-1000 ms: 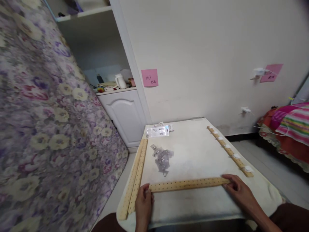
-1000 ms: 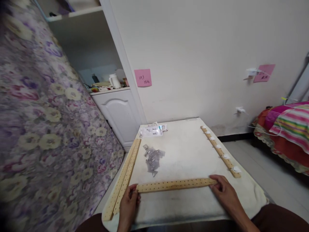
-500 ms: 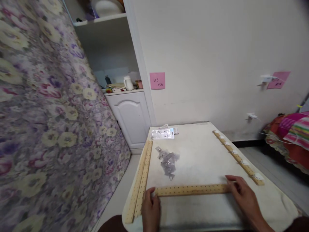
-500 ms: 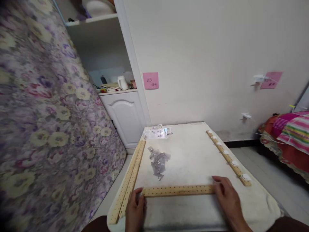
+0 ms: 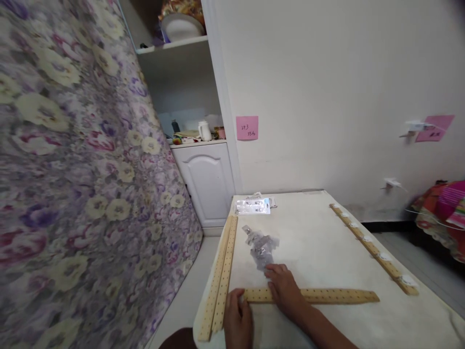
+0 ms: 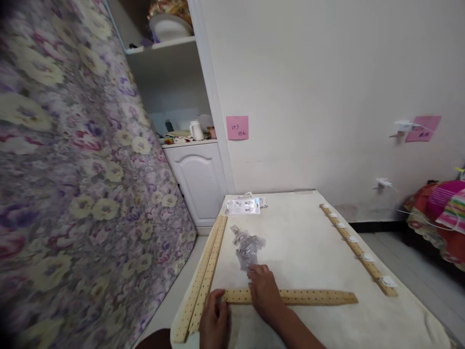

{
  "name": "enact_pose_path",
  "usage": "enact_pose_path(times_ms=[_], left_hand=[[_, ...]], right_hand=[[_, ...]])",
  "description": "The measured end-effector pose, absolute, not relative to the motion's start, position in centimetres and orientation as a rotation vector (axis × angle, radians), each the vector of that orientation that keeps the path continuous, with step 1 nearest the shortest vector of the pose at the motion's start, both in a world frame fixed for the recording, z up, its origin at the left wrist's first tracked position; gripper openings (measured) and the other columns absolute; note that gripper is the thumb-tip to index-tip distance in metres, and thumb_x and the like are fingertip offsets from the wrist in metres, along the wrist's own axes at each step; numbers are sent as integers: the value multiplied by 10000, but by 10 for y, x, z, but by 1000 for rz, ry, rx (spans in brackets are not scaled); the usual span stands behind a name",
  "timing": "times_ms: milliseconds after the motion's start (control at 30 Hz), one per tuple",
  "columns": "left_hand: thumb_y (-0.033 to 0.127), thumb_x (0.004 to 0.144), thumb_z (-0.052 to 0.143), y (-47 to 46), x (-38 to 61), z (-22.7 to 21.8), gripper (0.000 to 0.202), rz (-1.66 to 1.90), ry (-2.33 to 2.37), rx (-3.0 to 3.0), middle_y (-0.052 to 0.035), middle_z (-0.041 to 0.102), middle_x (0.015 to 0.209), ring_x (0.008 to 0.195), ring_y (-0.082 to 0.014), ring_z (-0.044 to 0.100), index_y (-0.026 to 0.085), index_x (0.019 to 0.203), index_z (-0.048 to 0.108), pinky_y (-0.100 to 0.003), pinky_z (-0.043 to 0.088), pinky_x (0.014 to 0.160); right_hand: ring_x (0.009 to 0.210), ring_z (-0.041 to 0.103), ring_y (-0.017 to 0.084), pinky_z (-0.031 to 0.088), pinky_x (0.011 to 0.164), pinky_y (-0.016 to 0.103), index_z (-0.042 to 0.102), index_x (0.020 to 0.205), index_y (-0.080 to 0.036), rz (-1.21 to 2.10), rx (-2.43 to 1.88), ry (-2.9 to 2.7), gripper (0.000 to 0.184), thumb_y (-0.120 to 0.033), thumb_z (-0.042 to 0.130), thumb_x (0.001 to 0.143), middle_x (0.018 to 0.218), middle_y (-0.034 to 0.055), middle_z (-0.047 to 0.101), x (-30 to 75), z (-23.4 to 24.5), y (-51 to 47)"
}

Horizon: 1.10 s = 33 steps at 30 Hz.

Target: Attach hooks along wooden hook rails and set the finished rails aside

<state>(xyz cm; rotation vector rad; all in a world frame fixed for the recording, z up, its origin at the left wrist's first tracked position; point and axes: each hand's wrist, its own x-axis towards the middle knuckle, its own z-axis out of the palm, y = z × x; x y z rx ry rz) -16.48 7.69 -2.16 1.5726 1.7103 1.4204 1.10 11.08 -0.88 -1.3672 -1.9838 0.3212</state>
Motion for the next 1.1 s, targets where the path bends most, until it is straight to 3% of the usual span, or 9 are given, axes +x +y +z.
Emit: enact_pose_path(times_ms=[167,333,467,600,767,933,1033,1100], left_hand=[[336,749,479,79,-164,-24,247,1432,1719,1581,-80,634,940,899,-257,596,199,918,597,-377,463,811],[307,757,479,77,-164,-19,238,1386,1686,1594,-85,631,960,961,-259,578,196,931,598,-382,439,878],[305,769,467,75,-164,-15,228,1383,1703,1594,-76,636,957,982,-257,576,203,927,595,-381,431,901],[305,769,470,77,-165,-19,215,1381,1703,1642,-71,627,970,972,-253,575,210,918,592,-375,437,889],[313,744,481,77,-166,-18,222,1428,1690,1607,-70,618,964,951,-245,573,209,898,601,-367,446,868],[491,726,535,64,-155,-6,362,1379,1631,1339,-31,617,758,698,-209,590,192,912,615,-324,480,654],[578,729,541,55,-142,2,473,1285,1434,1159,24,551,574,525,-159,529,176,971,601,-271,431,511],[575,730,562,52,-134,6,482,1294,1305,1065,30,553,571,493,-134,504,169,988,584,-247,404,483]], right_hand=[[1041,514,262,433,875,416,633,1053,-195,316,-1342,-1943,347,-93,458,771,1128,104,616,18,-15,109],[1053,526,247,428,913,438,602,1108,-224,364,-1190,-1833,333,-155,466,811,1130,93,614,31,-20,98],[987,573,240,459,862,398,654,1003,-215,670,-1172,-1641,251,-270,486,824,1040,84,647,43,-15,96],[939,596,244,442,840,366,692,971,-200,1076,-1168,-1285,290,-379,563,783,987,71,686,51,-11,95],[701,568,163,411,667,275,711,974,-197,1440,-1009,-830,352,-395,673,686,771,25,682,47,-5,81],[720,562,159,403,695,271,734,902,-191,1519,-885,-740,338,-389,730,628,741,29,674,39,7,68],[717,563,159,403,679,271,730,919,-195,1537,-882,-772,337,-387,719,642,767,36,683,32,7,63],[693,557,155,401,646,267,727,929,-194,1507,-912,-845,336,-387,700,655,798,41,692,28,3,60]])
